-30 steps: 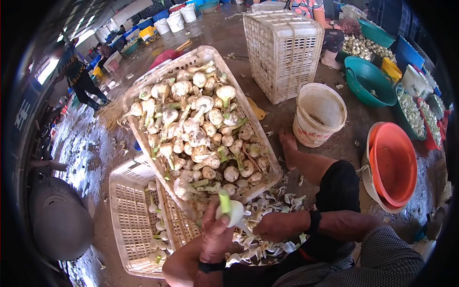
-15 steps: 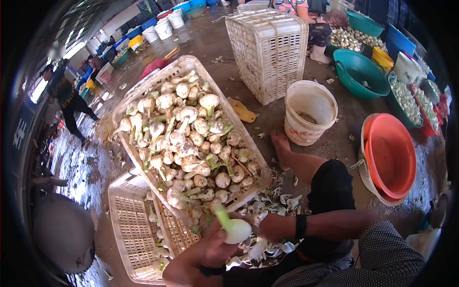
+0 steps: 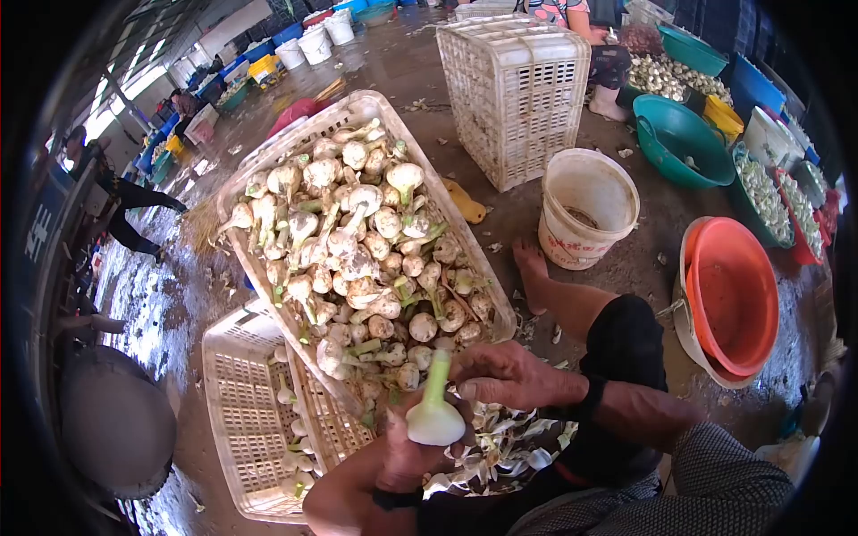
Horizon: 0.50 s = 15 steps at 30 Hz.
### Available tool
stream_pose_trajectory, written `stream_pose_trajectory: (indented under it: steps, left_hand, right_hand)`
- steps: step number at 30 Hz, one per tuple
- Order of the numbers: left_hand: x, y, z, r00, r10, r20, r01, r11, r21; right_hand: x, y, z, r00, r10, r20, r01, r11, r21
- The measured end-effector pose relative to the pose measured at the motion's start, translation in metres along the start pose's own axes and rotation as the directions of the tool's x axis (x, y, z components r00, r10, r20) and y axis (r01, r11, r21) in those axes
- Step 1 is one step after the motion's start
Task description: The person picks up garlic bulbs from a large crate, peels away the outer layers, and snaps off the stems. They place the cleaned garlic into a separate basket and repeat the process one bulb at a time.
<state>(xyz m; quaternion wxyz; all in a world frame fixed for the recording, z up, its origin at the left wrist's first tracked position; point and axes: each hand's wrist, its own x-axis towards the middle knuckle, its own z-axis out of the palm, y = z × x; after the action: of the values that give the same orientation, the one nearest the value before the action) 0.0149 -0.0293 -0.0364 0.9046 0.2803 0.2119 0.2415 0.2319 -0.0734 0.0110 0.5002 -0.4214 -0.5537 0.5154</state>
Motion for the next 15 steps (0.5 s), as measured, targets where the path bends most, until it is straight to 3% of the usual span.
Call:
stream_pose_trajectory:
  steps: [1,3,8,10,14,15]
  left_hand:
    - [0.001,0.000,0.000,1.000,0.000,-0.001,0.000,1.000,-0.001]
    - [0.005,0.001,0.000,0.995,-0.098,0.035,0.093,0.987,0.128]
    - [0.008,-0.001,0.004,0.995,-0.082,0.061,0.074,0.990,0.121]
    - [0.009,0.000,0.011,0.996,-0.072,-0.054,0.078,0.989,0.126]
    - [0.010,-0.006,0.005,0.993,-0.044,-0.108,0.060,0.987,0.147]
    - [0.009,-0.005,0.007,0.989,-0.016,-0.148,0.040,0.986,0.161]
  right_hand:
    - [0.000,0.000,0.000,0.996,-0.090,-0.001,0.090,0.993,-0.070]
    - [0.000,0.006,-0.002,0.996,-0.075,0.041,0.077,0.996,-0.050]
    - [-0.003,0.010,-0.006,0.992,-0.111,0.061,0.111,0.994,0.011]
    - [-0.005,0.006,-0.006,0.996,-0.048,0.081,0.045,0.998,0.039]
    - [-0.004,0.003,-0.004,0.992,-0.101,0.072,0.099,0.994,0.035]
    - [-0.004,0.006,-0.005,0.992,-0.094,0.083,0.098,0.994,-0.050]
